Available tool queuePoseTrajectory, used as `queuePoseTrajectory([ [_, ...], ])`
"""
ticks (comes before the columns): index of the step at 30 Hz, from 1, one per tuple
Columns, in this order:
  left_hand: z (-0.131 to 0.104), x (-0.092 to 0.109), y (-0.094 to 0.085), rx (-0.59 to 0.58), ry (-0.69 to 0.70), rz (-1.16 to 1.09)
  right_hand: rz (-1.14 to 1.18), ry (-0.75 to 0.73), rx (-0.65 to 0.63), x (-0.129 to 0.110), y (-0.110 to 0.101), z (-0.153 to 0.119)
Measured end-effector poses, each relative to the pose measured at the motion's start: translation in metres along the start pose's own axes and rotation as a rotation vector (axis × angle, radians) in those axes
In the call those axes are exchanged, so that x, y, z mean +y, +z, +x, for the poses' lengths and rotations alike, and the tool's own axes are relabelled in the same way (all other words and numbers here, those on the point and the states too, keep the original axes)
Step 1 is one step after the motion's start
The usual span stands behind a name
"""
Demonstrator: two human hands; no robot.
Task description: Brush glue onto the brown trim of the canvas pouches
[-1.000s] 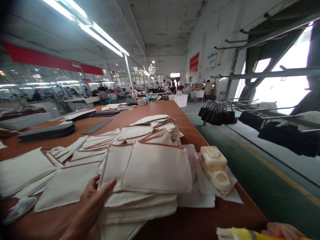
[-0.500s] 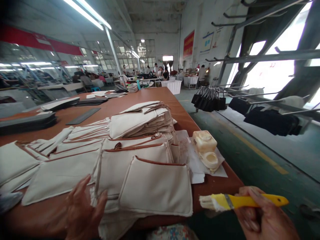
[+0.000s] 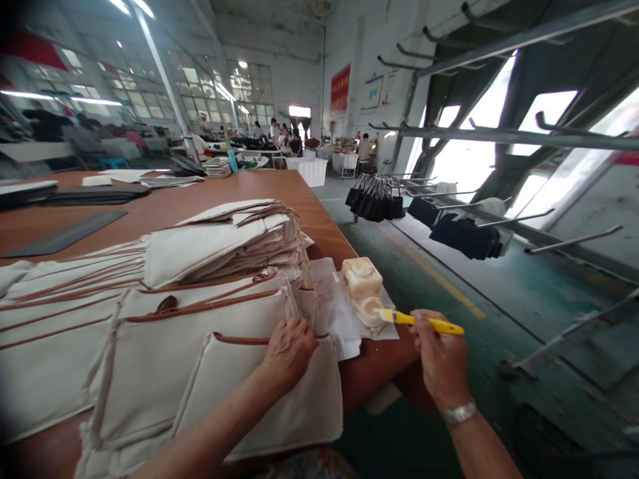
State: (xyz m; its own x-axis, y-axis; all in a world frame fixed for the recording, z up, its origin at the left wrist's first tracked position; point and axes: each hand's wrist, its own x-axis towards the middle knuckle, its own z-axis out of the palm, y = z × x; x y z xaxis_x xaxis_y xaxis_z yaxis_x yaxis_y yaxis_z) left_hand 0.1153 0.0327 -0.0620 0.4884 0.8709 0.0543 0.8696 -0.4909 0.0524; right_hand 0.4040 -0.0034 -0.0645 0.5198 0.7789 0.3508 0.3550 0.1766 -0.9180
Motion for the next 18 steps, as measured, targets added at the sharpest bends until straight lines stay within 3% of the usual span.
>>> queuePoseTrajectory([
  [2, 0.009, 0.005, 0.006, -0.037, -0.005, -0.007, -0.191, -0.078, -0.088, 0.015, 0.01, 0.02],
  [5, 0.012, 0.01, 0.009, -0.086, -0.026, -0.019, -0.261, -0.132, -0.198, 0.035, 0.034, 0.042],
  [9, -0.002, 0.014, 0.001, -0.134, -0.04, -0.043, -0.321, -0.202, -0.287, 0.053, 0.058, 0.053],
  [12, -0.021, 0.011, -0.012, -0.124, -0.076, -0.131, -0.333, -0.235, -0.321, 0.056, 0.055, 0.056],
  [18, -0.042, -0.013, -0.03, -0.118, -0.206, -0.486, -0.315, -0.344, -0.393, 0.044, 0.026, 0.045],
])
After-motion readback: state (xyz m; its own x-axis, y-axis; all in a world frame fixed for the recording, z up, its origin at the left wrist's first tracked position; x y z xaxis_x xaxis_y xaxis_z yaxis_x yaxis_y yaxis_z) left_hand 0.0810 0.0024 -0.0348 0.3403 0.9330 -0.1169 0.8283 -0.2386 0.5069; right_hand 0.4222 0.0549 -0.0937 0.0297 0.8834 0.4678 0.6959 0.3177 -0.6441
